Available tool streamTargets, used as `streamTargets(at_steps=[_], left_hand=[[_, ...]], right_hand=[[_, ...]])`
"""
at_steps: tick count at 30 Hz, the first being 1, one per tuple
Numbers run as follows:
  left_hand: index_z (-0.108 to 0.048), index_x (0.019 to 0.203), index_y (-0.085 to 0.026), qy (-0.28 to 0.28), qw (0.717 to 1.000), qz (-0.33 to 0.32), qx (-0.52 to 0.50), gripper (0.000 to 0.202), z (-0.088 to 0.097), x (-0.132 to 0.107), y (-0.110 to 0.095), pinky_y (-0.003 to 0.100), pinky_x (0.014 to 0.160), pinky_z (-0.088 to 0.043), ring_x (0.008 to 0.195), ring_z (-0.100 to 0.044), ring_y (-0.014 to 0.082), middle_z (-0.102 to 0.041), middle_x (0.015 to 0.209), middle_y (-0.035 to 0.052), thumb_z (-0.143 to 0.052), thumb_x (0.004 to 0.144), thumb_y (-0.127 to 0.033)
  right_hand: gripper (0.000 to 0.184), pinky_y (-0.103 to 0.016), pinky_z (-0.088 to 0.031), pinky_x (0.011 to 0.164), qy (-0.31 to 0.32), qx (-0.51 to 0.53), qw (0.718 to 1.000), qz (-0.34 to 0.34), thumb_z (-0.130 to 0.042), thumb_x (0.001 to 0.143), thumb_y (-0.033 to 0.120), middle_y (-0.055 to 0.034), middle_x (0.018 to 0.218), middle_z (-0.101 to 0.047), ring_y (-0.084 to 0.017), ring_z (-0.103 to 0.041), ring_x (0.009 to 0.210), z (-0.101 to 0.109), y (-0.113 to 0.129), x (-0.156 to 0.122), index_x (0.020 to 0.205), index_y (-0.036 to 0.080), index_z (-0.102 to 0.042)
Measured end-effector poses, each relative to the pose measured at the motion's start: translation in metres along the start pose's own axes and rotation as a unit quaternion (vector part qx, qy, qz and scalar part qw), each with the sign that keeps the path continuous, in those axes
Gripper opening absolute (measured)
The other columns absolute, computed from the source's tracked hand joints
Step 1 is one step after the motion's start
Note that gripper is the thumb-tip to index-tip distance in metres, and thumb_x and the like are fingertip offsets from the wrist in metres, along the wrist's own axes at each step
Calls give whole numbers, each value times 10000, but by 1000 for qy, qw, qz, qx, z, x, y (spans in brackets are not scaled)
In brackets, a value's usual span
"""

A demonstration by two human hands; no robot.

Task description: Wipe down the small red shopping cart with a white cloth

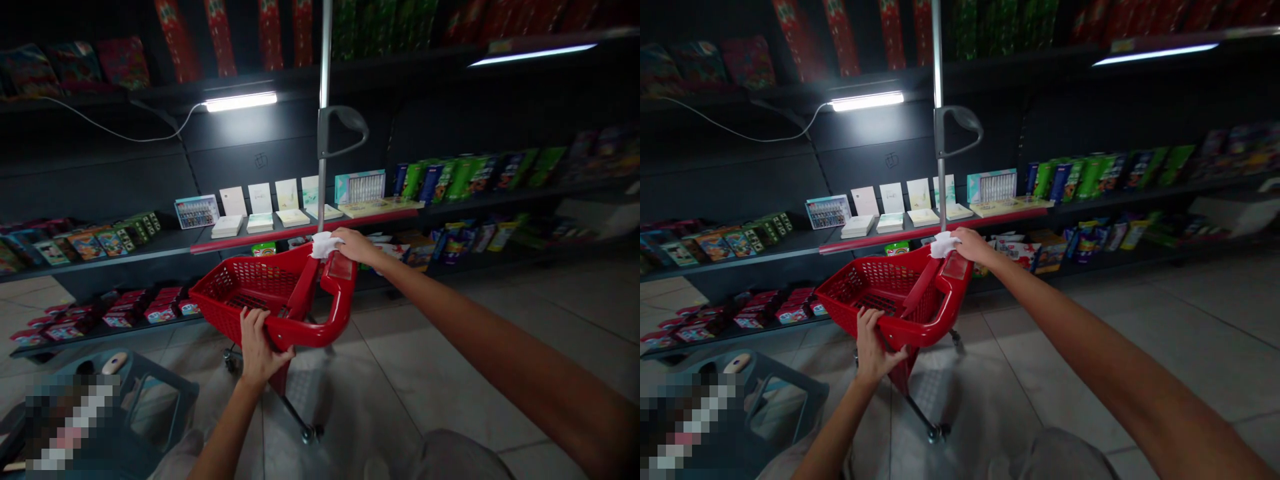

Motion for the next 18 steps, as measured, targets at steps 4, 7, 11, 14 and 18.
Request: streamTargets(at_steps=[4,7,11,14,18], left_hand=[[-360,1404,-202,20,1000,-2,8,868,3,0,7,648,1185,-325,1236,-542,341,-530,1268,145,-765,685,-473],[-369,1399,-198,24,1000,-3,4,873,4,0,10,641,1187,-329,1234,-548,339,-534,1263,144,-772,679,-482],[-379,1395,-197,14,1000,2,-12,857,3,0,11,642,1194,-317,1234,-549,334,-539,1256,137,-771,682,-464],[-374,1403,-206,17,999,11,-28,855,1,0,11,641,1205,-298,1258,-538,333,-537,1268,134,-775,693,-467],[-354,1428,-203,17,999,24,-34,854,-3,-5,12,638,1191,-312,1292,-524,336,-530,1321,153,-753,724,-476]], right_hand=[[327,-304,-463,982,-50,78,996,-8,-466,803,53,-122,1119,-670,-206,-609,1081,1,-3,-29,1037,107,-688],[304,-364,-459,992,-104,108,989,14,-456,763,71,-112,1073,-642,-240,-592,1075,9,17,-65,967,151,-667],[274,-435,-449,1033,-108,116,985,67,-494,774,99,-100,1079,-627,-277,-562,1129,25,73,-121,977,203,-646],[254,-472,-454,1072,-52,104,983,144,-570,816,147,-113,1201,-631,-300,-542,1203,29,125,-154,1050,212,-644],[258,-526,-437,1126,-18,28,972,232,-608,920,264,-145,1339,-602,-328,-531,1256,18,178,-170,1155,168,-651]])
Point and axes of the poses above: each hand's wrist, its own x-axis towards the middle knuckle, its own z-axis out of the back of the hand, y = z × x, the point moved 4 cm from there along x, towards the middle knuckle
